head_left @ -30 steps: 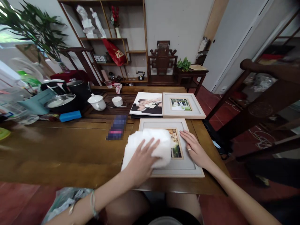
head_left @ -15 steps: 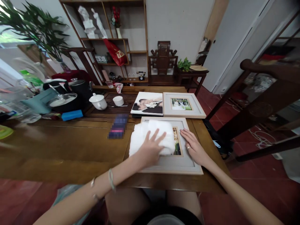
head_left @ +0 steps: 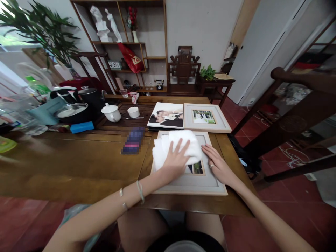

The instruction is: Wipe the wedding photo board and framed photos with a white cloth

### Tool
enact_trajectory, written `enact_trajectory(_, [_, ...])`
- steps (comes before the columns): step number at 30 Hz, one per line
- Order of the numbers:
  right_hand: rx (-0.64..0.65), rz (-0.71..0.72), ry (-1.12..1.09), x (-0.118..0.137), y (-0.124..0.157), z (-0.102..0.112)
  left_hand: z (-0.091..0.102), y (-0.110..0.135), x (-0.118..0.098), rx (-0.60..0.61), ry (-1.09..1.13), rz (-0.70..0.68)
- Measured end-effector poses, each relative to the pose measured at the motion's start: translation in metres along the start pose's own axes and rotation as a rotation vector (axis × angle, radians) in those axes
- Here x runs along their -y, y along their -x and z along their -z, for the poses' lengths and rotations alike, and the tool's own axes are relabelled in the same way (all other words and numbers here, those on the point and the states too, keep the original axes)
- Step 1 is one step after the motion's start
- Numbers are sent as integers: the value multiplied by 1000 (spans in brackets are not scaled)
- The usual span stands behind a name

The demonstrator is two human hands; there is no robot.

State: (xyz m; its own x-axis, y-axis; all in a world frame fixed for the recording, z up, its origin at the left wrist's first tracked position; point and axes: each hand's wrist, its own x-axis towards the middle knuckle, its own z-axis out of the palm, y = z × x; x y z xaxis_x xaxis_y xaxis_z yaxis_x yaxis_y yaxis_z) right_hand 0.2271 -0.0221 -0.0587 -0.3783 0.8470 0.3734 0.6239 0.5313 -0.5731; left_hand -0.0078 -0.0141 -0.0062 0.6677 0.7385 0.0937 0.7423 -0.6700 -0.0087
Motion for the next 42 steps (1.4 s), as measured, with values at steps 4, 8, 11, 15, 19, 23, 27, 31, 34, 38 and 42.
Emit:
enact_trajectory(4, [2, -4, -14, 2, 0, 0, -2, -42, 24, -76, -83, -17])
enact_trajectory(8, [-42, -35, -32, 4, 0, -3, 7, -45, 19, 28, -42, -117])
enact_trajectory(11, [-59, -54, -36, 5, 0, -3, 17, -18, -4, 145, 50, -133])
enact_trajectory(15, [-41, -61, -64, 6, 0, -1, 35, 30, -47, 174, 188, -224])
enact_trajectory(19, [-44, -71, -80, 4, 0, 1, 44, 51, -75, 152, 199, -276])
enact_trajectory(23, [-44, -57, -82, 3, -1, 1, 38, 42, -72, 163, 177, -243])
enact_trajectory(27, [-42, -52, -61, 3, -1, 0, 30, 21, -50, 168, 98, -114])
enact_trajectory(31, [-59, -38, -46, 5, -2, -2, 37, -16, -21, 75, 24, 44])
enact_trajectory(34, [-60, -29, -28, 7, -3, -1, 43, -49, -7, -59, -82, -94])
enact_trajectory(38, [-45, -44, -20, 10, -4, 2, 31, -82, -3, -54, -145, -296])
enact_trajectory(42, [-31, -58, -20, 8, -2, 1, 16, -84, -1, -3, -135, -257])
